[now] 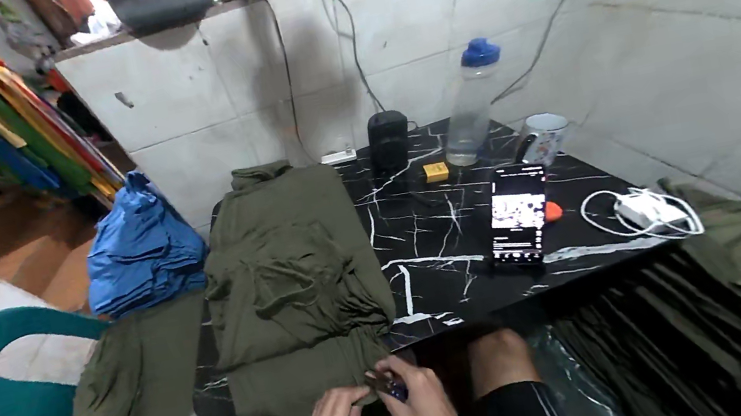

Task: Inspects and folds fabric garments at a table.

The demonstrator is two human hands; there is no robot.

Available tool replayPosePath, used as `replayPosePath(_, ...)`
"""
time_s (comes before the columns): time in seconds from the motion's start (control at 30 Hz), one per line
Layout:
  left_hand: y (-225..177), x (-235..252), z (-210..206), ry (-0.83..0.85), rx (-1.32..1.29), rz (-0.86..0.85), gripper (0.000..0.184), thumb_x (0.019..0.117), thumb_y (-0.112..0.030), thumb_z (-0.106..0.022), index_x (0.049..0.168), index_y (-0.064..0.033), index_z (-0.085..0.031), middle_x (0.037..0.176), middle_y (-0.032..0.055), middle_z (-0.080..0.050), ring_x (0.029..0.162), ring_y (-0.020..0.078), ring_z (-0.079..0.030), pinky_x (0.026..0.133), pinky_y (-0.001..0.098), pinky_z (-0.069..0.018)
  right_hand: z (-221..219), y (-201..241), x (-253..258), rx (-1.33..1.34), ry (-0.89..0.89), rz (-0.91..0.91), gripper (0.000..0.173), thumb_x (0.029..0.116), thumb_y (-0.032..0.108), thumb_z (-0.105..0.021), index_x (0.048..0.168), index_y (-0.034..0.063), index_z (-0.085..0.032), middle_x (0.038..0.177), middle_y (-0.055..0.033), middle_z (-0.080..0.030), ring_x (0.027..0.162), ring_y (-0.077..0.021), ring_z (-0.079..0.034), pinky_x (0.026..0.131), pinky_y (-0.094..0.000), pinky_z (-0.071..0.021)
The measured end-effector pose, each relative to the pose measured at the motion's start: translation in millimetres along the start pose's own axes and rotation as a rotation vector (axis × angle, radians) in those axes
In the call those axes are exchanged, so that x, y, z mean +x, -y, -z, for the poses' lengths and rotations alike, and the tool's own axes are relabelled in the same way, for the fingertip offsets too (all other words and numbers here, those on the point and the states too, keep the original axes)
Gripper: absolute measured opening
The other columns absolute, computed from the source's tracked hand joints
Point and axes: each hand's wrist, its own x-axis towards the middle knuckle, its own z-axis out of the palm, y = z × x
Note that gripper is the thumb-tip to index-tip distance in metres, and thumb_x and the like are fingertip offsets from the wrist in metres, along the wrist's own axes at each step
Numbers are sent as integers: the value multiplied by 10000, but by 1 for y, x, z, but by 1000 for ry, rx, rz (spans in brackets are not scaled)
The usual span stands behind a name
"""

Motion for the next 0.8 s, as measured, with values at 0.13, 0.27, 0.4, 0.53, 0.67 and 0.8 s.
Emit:
replayPosePath(0.13, 21, -8, 40, 29, -18, 26, 232, 902, 19, -585, 996, -49, -786, 980, 48, -762, 980, 93, -712, 938, 247, -573, -25, 2, -1, 489, 77, -1, 203, 950, 209, -703, 1035, 25, -713, 884, -35, -701, 790, -75, -658, 724, -258, -555)
replayPosePath(0.27, 25, -15, 70, 1, 84, 7, 209, 918, -15, -617, 998, -79, -799, 957, 67, -756, 973, 102, -704, 932, 224, -557, -43, 8, -9, 478, 138, 75, 193, 968, 183, -682, 1017, -1, -718, 867, -70, -696, 758, -93, -649, 705, -270, -552)
replayPosePath(0.4, 9, -18, 69, -113, 224, 57, 177, 909, -123, -687, 1001, -136, -837, 752, 58, -672, 733, 105, -625, 721, 215, -518, -40, 5, -8, 472, 151, 104, 167, 965, 171, -673, 990, 10, -711, 844, -65, -700, 746, -100, -669, 711, -285, -572)
replayPosePath(0.53, -19, -14, 40, -220, -96, 205, 203, 977, -21, -598, 1099, 63, -736, 986, 95, -763, 833, 28, -710, 791, 195, -604, -25, 9, -10, 361, 119, 160, 208, 976, 204, -657, 947, 5, -709, 826, -85, -695, 755, -144, -675, 736, -339, -572)
replayPosePath(0.67, -39, -1, 18, -284, -373, 287, 361, 899, 8, -690, 1236, 112, -613, 1160, 78, -728, 943, 39, -714, 852, 228, -613, -9, 14, -13, 176, 150, 211, 161, 948, 129, -641, 1016, -2, -704, 928, -147, -706, 858, -251, -693, 811, -446, -571)
replayPosePath(0.8, -45, 5, 14, -351, -446, 258, 241, 847, 45, -759, 1078, -1, -708, 999, -1, -775, 874, 79, -754, 808, 263, -650, -5, 11, -12, 160, 90, 217, 185, 982, 155, -616, 1034, 3, -709, 961, -135, -714, 873, -232, -700, 825, -420, -578)
